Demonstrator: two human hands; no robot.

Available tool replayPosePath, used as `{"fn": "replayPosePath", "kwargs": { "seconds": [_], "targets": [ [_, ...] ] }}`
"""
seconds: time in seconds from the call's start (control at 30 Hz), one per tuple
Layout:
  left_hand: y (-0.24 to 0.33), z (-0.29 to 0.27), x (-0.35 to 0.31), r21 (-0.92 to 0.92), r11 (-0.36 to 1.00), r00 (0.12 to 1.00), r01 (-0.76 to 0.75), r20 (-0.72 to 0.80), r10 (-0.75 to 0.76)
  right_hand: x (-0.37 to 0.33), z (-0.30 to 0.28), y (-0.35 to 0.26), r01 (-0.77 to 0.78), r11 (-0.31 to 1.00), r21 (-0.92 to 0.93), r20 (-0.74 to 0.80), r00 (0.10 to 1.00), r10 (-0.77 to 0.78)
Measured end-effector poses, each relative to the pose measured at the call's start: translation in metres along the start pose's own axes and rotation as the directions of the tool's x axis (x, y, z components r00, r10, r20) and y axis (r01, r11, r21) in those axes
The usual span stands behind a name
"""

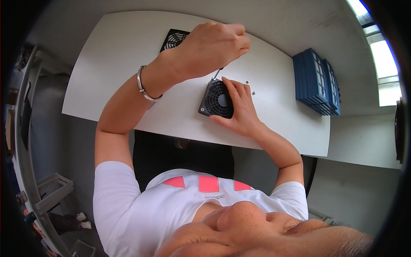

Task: The recorder uses a screwdriver to remove screws and disassemble a black computer cooling fan on a white desk.

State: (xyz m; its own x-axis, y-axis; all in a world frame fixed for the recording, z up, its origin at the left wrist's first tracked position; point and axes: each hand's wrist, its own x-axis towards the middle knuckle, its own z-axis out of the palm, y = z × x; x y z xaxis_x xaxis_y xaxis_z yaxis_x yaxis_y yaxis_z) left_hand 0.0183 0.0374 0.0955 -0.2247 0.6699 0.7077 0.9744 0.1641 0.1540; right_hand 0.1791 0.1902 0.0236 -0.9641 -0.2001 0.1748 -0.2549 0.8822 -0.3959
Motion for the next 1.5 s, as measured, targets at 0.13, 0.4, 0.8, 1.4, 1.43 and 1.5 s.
{"fn": "replayPosePath", "kwargs": {
  "seconds": [0.13,0.4,0.8,1.4,1.43,1.5],
  "targets": [
    [0.004,-0.008,-0.001,-0.147,0.989,0.996,-0.021,0.084,0.033,0.0,0.0,0.0,-0.002,1.0,0.012,-0.003,1.0,0.002],
    [0.002,-0.039,0.007,-0.28,0.921,0.883,0.271,0.452,-0.122,-0.001,0.001,0.002,-0.005,1.0,0.007,-0.003,1.0,0.005],
    [-0.002,-0.018,0.004,-0.025,0.999,0.994,0.022,0.104,-0.019,-0.001,0.0,0.001,-0.012,1.0,0.006,-0.008,1.0,0.012],
    [0.006,-0.027,0.006,-0.074,0.995,0.982,0.062,0.185,-0.048,0.0,0.002,0.002,-0.01,0.998,0.059,0.001,1.0,0.01],
    [0.007,-0.027,0.008,-0.075,0.995,0.979,0.061,0.199,-0.045,0.0,0.002,0.002,-0.016,0.997,0.072,-0.003,1.0,0.016],
    [0.008,-0.025,0.013,-0.072,0.992,0.981,0.1,0.172,-0.086,0.0,0.001,0.004,0.007,0.997,0.078,-0.039,0.999,-0.004]
  ]
}}
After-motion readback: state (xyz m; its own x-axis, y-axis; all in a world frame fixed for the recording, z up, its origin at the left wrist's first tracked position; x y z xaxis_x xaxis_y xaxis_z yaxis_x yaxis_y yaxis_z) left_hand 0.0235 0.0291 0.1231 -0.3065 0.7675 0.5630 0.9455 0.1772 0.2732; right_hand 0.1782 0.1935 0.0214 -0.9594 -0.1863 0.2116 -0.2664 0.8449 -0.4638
